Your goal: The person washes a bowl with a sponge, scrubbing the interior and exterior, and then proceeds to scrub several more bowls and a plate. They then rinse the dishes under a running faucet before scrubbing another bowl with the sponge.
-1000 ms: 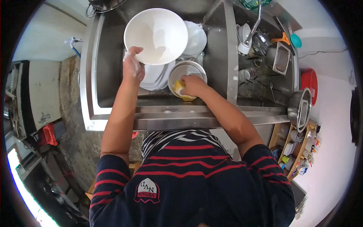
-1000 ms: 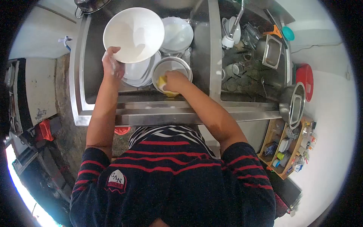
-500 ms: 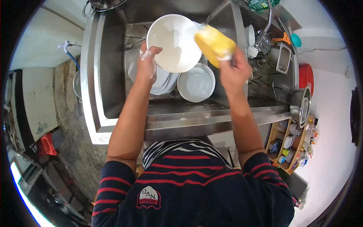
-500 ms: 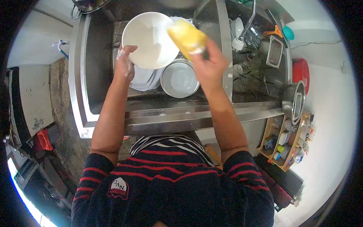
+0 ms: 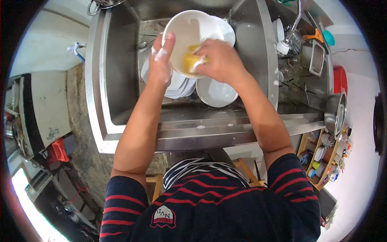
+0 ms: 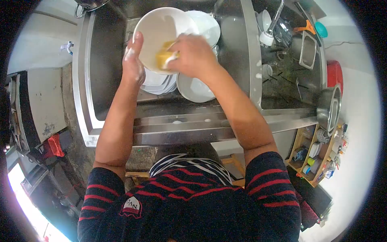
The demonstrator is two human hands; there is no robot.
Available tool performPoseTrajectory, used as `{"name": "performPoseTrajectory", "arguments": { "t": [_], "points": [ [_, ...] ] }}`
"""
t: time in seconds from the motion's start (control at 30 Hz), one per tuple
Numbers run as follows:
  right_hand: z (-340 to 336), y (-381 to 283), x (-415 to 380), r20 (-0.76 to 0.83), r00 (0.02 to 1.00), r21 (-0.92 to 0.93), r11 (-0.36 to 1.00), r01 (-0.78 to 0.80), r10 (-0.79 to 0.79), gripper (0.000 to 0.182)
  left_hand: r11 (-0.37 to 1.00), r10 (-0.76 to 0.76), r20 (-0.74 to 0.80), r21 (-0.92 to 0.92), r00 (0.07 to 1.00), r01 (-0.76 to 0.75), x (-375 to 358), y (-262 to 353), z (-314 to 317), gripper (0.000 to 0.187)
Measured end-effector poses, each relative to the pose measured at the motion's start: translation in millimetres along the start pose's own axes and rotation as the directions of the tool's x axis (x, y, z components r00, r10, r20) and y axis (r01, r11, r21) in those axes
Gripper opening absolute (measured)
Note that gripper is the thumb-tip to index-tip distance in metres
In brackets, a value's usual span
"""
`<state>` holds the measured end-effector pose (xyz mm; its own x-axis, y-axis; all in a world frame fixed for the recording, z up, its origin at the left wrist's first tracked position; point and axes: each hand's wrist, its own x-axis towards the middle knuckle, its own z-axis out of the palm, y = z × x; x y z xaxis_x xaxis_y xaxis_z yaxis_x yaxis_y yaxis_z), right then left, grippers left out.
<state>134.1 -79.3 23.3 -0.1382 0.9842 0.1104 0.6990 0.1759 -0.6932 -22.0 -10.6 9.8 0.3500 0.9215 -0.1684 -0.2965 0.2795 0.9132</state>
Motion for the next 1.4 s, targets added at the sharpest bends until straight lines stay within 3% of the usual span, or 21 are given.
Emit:
{"name": "performPoseTrajectory", "arguments": {
  "t": [0.07, 0.13, 0.2, 0.27, 0.33, 0.37, 0.43, 0.5, 0.53, 0.6, 0.67, 0.73, 0.8, 0.87, 1.0, 1.07, 1.13, 1.2, 1.27, 1.33, 1.4],
  "points": [
    [1.9, 1.9, -7.3, -0.319, 0.938, -0.383, 0.886, -0.261, 0.138, 0.034, 0.995, 0.006, 0.028, 0.097, 1.000, -0.008, 0.6, -8.1, 4.4, 0.057],
    [12.8, 12.5, 1.3, -0.457, 0.882, -0.334, 0.897, -0.289, 0.114, 0.031, 0.975, 0.055, 0.100, 0.209, 0.994, -0.075, 1.5, -12.2, 11.7, 0.056],
    [18.8, 14.2, 13.1, -0.676, 0.732, 0.022, 0.995, -0.095, 0.085, 0.031, 0.974, 0.053, 0.135, 0.211, 0.989, -0.081, 1.2, -15.8, 13.4, 0.055],
    [24.4, 7.3, 13.8, -0.638, 0.753, 0.209, 0.977, -0.034, 0.162, 0.030, 0.996, 0.061, 0.169, 0.053, 0.984, -0.071, 7.5, -20.4, 6.1, 0.054],
    [9.7, -13.7, 2.4, -0.172, 0.965, 0.325, 0.936, -0.135, 0.199, 0.031, 0.995, -0.012, 0.120, -0.101, 0.993, 0.024, 6.0, -11.9, 1.6, 0.054],
    [4.2, -1.0, -2.7, -0.165, 0.986, 0.129, 0.990, 0.057, -0.035, 0.032, 0.992, -0.016, 0.134, -0.125, 0.991, 0.033, 6.1, -7.1, -1.9, 0.055],
    [-13.4, -5.9, -11.8, -0.141, 0.990, -0.117, 0.992, -0.043, 0.026, 0.031, 0.994, 0.005, 0.132, -0.105, 0.991, 0.009, 2.5, -0.2, 0.8, 0.060],
    [-10.7, -6.5, -13.8, -0.236, 0.965, -0.441, 0.872, -0.213, 0.116, 0.028, 0.999, -0.005, 0.163, -0.050, 0.987, 0.014, 3.0, -8.0, 3.1, 0.062],
    [-3.1, -2.5, -10.8, -0.239, 0.962, -0.441, 0.868, -0.227, 0.130, 0.028, 1.000, -0.010, 0.201, -0.002, 0.979, 0.010, 3.6, -12.7, 7.2, 0.064],
    [4.3, 1.3, -1.5, -0.574, 0.816, -0.274, 0.923, -0.270, 0.068, 0.026, 1.000, -0.020, 0.224, -0.004, 0.974, 0.022, 4.0, -17.3, 9.7, 0.066],
    [1.7, -7.1, -6.7, -0.565, 0.822, -0.278, 0.923, -0.265, 0.066, 0.027, 0.997, -0.025, 0.220, -0.069, 0.975, 0.041, 2.7, -14.0, 8.0, 0.066],
    [1.3, -16.3, -18.3, -0.218, 0.958, -0.247, 0.939, -0.241, 0.188, 0.030, 0.996, -0.061, 0.172, -0.060, 0.983, 0.073, 4.1, -12.1, 4.4, 0.065],
    [0.4, -16.6, -16.3, -0.150, 0.963, -0.264, 0.930, -0.256, 0.222, 0.033, 0.982, -0.150, 0.186, -0.088, 0.971, 0.169, -0.4, -12.8, 5.0, 0.062],
    [3.9, -5.2, -9.9, -0.122, 0.991, 0.048, 0.998, -0.043, 0.048, 0.027, 0.988, -0.130, 0.283, -0.041, 0.950, 0.147, -1.4, -10.7, 6.0, 0.061],
    [11.8, 3.1, 4.7, -0.488, 0.849, -0.088, 0.980, 0.181, -0.201, 0.020, 0.981, -0.185, 0.235, -0.014, 0.954, 0.194, 3.0, -11.7, 4.4, 0.063],
    [1.6, 7.8, 3.9, -0.524, 0.833, -0.471, 0.875, -0.110, -0.177, 0.037, 0.988, -0.146, 0.184, -0.028, 0.972, 0.154, 0.9, -13.7, 9.2, 0.063],
    [-6.4, -4.1, -4.9, -0.511, 0.857, -0.526, 0.810, -0.258, -0.059, 0.033, 0.990, -0.134, 0.163, -0.017, 0.978, 0.138, 3.2, -14.4, 8.5, 0.064],
    [-12.3, -25.1, -12.1, -0.236, 0.883, -0.437, 0.767, -0.470, 0.407, 0.032, 0.994, -0.108, 0.134, -0.001, 0.985, 0.109, 4.3, -13.1, 6.3, 0.065],
    [-0.9, -17.4, -16.2, -0.179, 0.912, -0.422, 0.809, -0.410, 0.368, 0.032, 0.994, -0.105, 0.188, 0.051, 0.977, 0.097, 2.1, -14.5, 4.5, 0.065],
    [5.6, -10.6, -11.6, -0.147, 0.989, 0.022, 0.999, -0.027, 0.030, 0.031, 0.985, -0.170, 0.200, -0.003, 0.965, 0.174, 3.9, -14.4, 0.8, 0.063],
    [11.6, -6.8, -6.5, -0.225, 0.974, 0.112, 0.992, 0.052, -0.025, 0.029, 0.966, -0.238, 0.216, -0.048, 0.947, 0.253, -0.7, -10.0, 3.8, 0.061]
  ]
}}
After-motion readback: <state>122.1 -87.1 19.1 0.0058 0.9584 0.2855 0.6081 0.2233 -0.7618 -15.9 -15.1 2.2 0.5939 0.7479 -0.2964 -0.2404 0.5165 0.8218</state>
